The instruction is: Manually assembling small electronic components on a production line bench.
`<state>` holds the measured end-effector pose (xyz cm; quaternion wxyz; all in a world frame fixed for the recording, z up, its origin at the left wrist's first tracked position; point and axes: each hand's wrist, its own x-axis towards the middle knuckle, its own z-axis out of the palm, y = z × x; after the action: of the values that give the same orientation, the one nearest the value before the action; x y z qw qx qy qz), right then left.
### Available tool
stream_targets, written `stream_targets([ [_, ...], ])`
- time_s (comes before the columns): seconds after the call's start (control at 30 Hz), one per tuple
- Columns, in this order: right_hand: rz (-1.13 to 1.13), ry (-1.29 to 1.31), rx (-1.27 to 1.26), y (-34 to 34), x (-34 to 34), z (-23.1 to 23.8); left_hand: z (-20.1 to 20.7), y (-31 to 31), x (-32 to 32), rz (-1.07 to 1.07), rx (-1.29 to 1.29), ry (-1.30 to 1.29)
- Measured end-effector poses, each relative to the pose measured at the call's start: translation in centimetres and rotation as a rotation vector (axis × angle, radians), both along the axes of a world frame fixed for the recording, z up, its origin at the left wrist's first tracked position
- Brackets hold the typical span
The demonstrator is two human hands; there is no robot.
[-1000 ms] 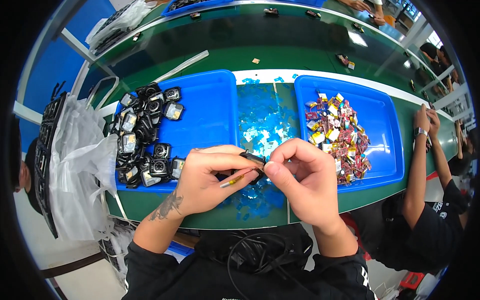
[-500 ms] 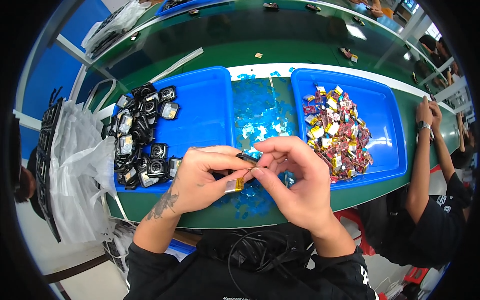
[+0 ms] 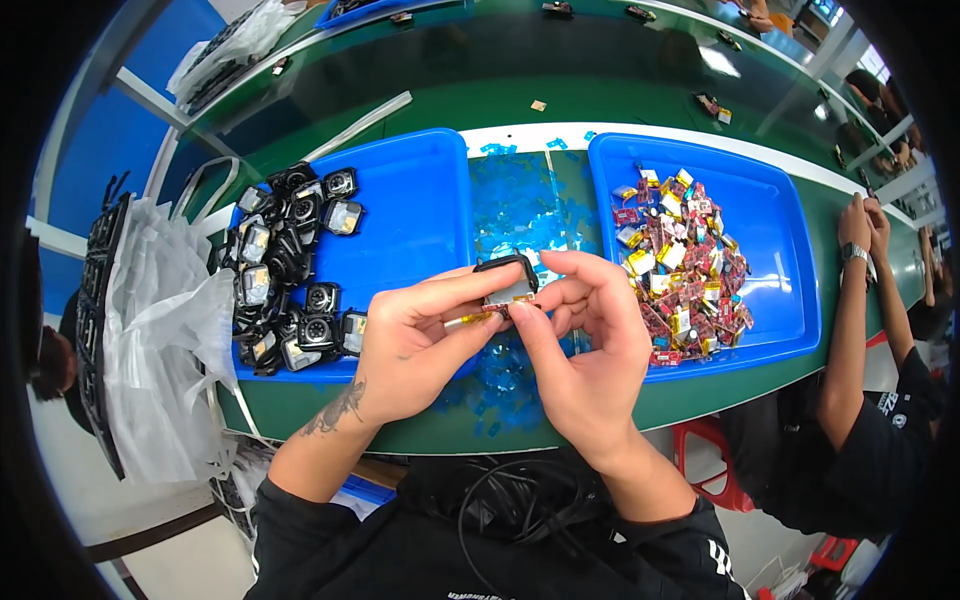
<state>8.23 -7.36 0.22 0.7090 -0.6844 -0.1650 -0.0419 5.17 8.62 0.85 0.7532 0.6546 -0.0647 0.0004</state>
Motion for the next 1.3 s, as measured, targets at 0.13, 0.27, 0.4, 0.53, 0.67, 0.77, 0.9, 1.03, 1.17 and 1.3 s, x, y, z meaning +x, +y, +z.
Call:
stream_targets([
  [0.13,-0.080,-0.060,-0.115,0.5,0.1,-0.2,0.1,-0.7,0.1,0.024,-0.095,-0.018],
  [0.27,-0.010,0.036,-0.069,0.6,0.0,-0.3,0.5,-0.7,0.1,0.064,-0.194,0.076],
  [0.4,0.042,0.070,0.004,0.2,0.1,-0.5,1.0,-0.6,0.3,0.042,-0.156,0.152],
  [0.53,0.054,-0.008,-0.088,-0.1,0.3,-0.1,0.7,0.2,0.5,-0.025,-0.185,0.185],
  [0.67,0.081,0.003,-0.111,0.0,0.4,0.4,0.3,0.4,0.4,-0.015,-0.125,0.155],
  [0.77,0.040,-0.146,-0.191,-0.2,0.7,0.6,0.9,0.6,0.5,-0.013,-0.256,0.151],
  [0.9,0.012,-0.401,-0.343,-0.8,1.7,1.5,1.7,0.5,0.2,-0.013,-0.151,0.104],
  [1.03,0.054,-0.404,-0.389,-1.0,2.4,2.4,1.7,0.4,-0.1,-0.004,-0.104,0.110],
  [1.17,0.112,-0.514,-0.532,-1.7,3.2,3.7,1.7,0.5,0.0,-0.019,-0.091,0.120],
  [1.3,0.170,-0.655,-0.648,-1.6,3.8,4.9,1.6,0.5,0.0,-0.034,-0.088,0.126],
])
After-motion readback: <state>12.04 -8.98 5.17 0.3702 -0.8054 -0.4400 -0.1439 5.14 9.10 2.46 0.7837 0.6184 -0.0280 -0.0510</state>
